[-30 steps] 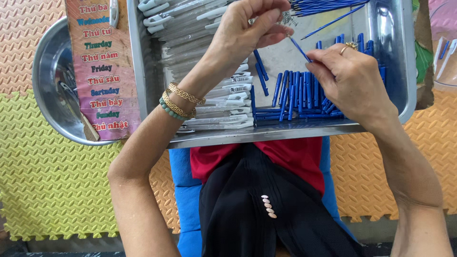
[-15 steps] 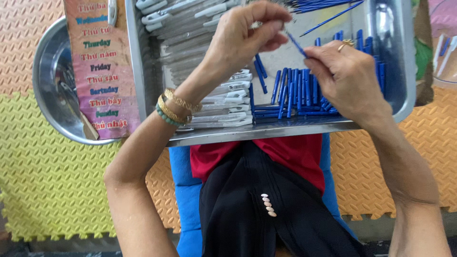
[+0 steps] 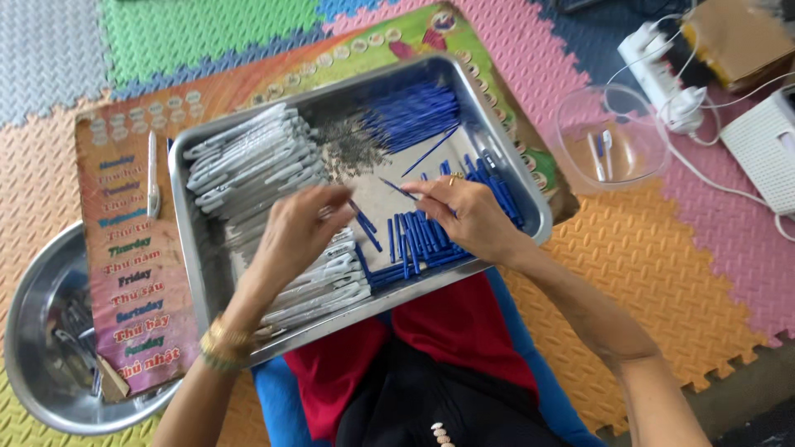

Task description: The person assembles multiple pens by inserting ink cartridges and small spring components into pen barrels and then attaching the pen caps.

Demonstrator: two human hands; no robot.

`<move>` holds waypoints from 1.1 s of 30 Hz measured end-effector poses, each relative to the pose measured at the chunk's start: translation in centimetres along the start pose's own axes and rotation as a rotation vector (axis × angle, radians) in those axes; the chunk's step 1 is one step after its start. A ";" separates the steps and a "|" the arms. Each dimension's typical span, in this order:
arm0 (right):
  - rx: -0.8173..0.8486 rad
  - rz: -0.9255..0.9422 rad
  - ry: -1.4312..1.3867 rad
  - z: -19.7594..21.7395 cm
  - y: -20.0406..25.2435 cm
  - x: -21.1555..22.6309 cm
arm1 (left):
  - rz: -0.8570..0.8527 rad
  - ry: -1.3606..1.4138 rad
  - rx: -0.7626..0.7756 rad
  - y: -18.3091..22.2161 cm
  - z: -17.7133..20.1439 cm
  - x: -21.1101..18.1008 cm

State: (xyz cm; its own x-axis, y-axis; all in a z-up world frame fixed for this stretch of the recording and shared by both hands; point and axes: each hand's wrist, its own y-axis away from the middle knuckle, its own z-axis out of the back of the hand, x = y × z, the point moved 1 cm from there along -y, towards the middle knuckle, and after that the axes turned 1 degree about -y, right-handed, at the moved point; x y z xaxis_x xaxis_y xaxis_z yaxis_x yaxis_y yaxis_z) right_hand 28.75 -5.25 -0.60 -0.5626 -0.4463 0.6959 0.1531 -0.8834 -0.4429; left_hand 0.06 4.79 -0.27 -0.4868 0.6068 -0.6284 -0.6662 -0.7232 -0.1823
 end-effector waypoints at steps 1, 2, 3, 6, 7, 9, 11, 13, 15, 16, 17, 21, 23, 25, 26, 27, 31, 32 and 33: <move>-0.008 0.009 0.009 0.3 0.2 0.0 | -0.012 -0.003 -0.007 1.1 0.9 -0.5; -0.003 -0.005 -0.015 0.4 0.6 0.0 | 0.090 -0.052 0.112 2.5 1.7 -0.9; 0.002 -0.019 -0.039 0.5 1.0 -0.1 | 0.193 -0.102 0.231 4.0 2.4 -1.3; 0.005 -0.018 -0.052 0.2 1.5 0.7 | 0.251 -0.292 0.336 7.2 2.6 0.6; 0.001 -0.013 -0.050 0.2 1.5 1.3 | 0.247 -0.296 0.332 7.8 2.3 1.0; 0.010 0.002 -0.070 0.1 1.3 2.5 | 0.236 -0.228 0.316 8.8 1.5 1.8; 0.020 0.012 -0.065 0.0 1.3 2.4 | 0.201 -0.206 0.288 9.5 1.4 2.5; 0.024 0.015 -0.058 0.0 1.4 2.2 | 0.161 -0.184 0.267 10.1 1.1 3.2; 0.036 0.001 -0.087 -0.1 1.7 1.9 | 0.119 -0.253 0.192 10.9 0.7 3.9; 0.031 0.000 -0.084 -0.2 1.7 2.1 | 0.113 -0.255 0.193 11.2 0.5 4.3; 0.039 -0.004 -0.092 -0.2 1.8 2.2 | 0.084 -0.285 0.159 11.4 0.3 4.7; 0.072 -0.027 -0.104 -0.3 2.1 2.6 | 0.080 -0.191 -0.046 12.8 -0.7 6.8; 0.086 -0.034 -0.115 -0.3 1.9 3.1 | 0.074 -0.147 -0.119 12.3 0.3 4.9; 0.099 -0.044 -0.124 -0.1 1.9 3.2 | 0.067 -0.103 -0.190 11.2 1.3 2.4; 0.086 -0.010 -0.108 0.0 2.0 3.2 | 0.015 -0.049 -0.184 10.4 1.9 0.8; 0.073 0.023 -0.091 0.1 2.1 3.2 | -0.036 0.004 -0.179 9.7 2.4 -0.6; 0.026 0.129 -0.002 1.6 2.3 4.1 | -0.068 -0.007 -0.141 6.1 3.1 -3.5; 0.022 0.162 0.087 2.3 2.2 4.6 | -0.127 0.030 -0.140 5.2 2.7 -3.4; 0.018 0.197 0.175 3.1 2.0 5.0 | -0.187 0.066 -0.139 4.3 2.3 -3.1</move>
State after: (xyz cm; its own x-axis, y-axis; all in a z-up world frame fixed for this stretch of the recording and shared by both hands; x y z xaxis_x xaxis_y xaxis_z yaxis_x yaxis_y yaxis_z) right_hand 28.76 -9.67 3.69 -0.6525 -0.5798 0.4879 0.2869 -0.7849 -0.5492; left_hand -2.54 0.55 2.62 -0.3213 0.7145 -0.6215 -0.6545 -0.6419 -0.3996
